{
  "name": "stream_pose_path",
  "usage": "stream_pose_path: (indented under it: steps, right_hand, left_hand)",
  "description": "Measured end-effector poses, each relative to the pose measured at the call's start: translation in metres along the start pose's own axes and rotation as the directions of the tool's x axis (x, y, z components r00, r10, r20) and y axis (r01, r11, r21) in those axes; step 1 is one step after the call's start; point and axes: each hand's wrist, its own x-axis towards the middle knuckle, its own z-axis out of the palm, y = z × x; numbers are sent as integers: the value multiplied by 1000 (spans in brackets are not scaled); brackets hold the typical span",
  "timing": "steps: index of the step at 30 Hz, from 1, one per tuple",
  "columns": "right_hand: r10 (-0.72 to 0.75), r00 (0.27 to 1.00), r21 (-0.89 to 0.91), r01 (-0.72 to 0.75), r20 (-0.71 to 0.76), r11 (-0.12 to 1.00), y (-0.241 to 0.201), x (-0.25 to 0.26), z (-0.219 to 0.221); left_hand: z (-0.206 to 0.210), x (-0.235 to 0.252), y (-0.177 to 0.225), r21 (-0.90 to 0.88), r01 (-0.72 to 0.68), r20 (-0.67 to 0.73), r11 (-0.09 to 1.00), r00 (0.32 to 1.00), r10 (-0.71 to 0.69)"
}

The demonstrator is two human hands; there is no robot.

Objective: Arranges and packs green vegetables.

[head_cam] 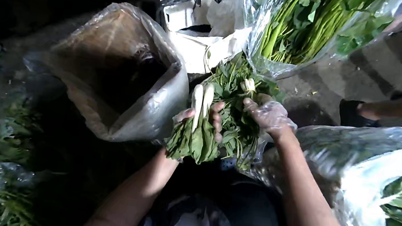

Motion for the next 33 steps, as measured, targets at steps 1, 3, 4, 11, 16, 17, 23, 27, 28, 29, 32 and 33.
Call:
stream_pose_path:
  steps: [1,3,4,11,16,17,23,27,28,29,32,33]
  right_hand:
    - [79,996,-121,-74,38,990,-5,4,3]
    - [204,976,-291,-174,75,941,-15,8,5]
    - [228,971,-302,-198,67,932,-13,11,6]
    - [57,982,341,8,-178,940,22,-25,-7]
    - [-132,978,438,192,-164,878,-4,-68,-3]
    - [-162,974,376,210,-156,903,-13,-73,5]
    - [-408,903,109,396,132,912,-36,-100,18]
    - [-452,839,320,536,-302,782,-10,-90,0]
    - [-456,777,215,581,-434,785,-9,-85,0]
    - [-505,715,104,619,-484,778,-12,-81,0]
    - [-642,655,-140,648,-400,749,-26,-75,8]
    - [-645,666,-199,622,-374,758,-28,-73,14]
  left_hand:
    - [30,-2,-6,34,-25,-144,999,989,30]
    - [47,2,-8,72,-26,-97,997,995,33]
    - [44,4,-7,65,-26,-46,998,999,29]
    - [41,-10,19,483,-5,-230,875,964,133]
    - [45,-1,10,797,141,-360,587,891,276]
    - [53,2,4,855,193,-392,482,848,356]
    - [80,9,-15,817,365,-544,446,743,390]
    - [79,3,-10,850,296,-488,436,756,437]
    - [80,3,-9,859,289,-471,423,768,433]
    - [81,3,-9,867,275,-452,415,784,425]
    - [83,3,-14,882,282,-427,377,815,391]
    - [84,3,-16,876,297,-441,379,810,386]
